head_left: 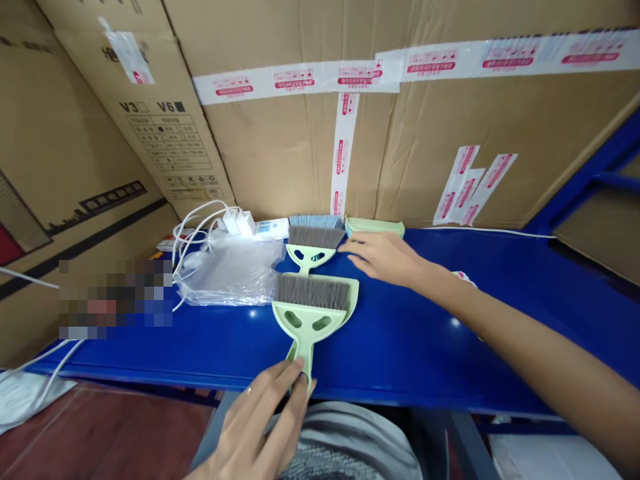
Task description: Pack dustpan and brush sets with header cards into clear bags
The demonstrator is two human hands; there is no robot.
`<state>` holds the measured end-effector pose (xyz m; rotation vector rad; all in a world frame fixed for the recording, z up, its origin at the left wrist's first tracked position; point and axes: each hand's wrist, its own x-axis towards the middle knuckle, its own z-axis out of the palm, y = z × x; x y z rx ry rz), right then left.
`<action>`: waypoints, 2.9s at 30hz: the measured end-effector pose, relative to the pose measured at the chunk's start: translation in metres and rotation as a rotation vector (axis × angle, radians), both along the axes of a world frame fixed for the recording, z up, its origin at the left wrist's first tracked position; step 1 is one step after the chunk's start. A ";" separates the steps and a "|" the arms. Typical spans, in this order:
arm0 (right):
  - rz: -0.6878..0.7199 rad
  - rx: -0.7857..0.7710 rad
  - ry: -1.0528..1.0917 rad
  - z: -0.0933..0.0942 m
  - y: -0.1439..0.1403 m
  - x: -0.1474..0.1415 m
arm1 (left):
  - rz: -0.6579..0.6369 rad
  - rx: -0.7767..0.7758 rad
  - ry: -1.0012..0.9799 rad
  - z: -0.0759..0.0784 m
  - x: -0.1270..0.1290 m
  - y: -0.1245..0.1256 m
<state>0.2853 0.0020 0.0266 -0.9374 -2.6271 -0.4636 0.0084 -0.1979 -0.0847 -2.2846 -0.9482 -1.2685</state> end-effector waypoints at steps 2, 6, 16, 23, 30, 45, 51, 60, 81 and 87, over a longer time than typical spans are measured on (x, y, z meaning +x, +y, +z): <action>0.051 -0.011 -0.205 0.003 0.012 -0.034 | 0.006 -0.007 0.009 -0.001 0.001 0.002; 0.128 0.017 -0.437 0.000 0.031 -0.072 | -0.021 -0.011 0.117 -0.005 0.002 0.005; -0.146 0.076 -0.390 0.001 0.055 -0.071 | 0.058 0.039 0.084 0.014 0.013 0.009; -0.303 0.027 -0.234 0.015 0.078 -0.078 | 0.015 -0.067 0.197 0.029 0.005 0.013; -0.223 -0.048 -0.260 -0.002 0.076 -0.077 | -0.157 -0.323 0.231 0.035 -0.015 0.026; 0.293 -0.251 -0.162 -0.001 -0.052 -0.033 | -0.400 -0.371 0.057 0.030 -0.028 0.039; 0.404 -0.233 0.006 -0.045 -0.057 -0.024 | -0.374 -0.205 -0.099 0.027 -0.005 0.042; 0.375 0.136 -0.052 -0.064 -0.064 -0.029 | -0.430 -0.134 0.059 0.017 0.008 0.048; 0.355 0.025 -0.039 -0.069 -0.055 -0.033 | -0.521 0.455 0.661 0.067 -0.004 0.137; 0.365 0.027 0.077 -0.034 -0.039 -0.002 | -0.626 -0.129 0.484 0.057 -0.009 0.143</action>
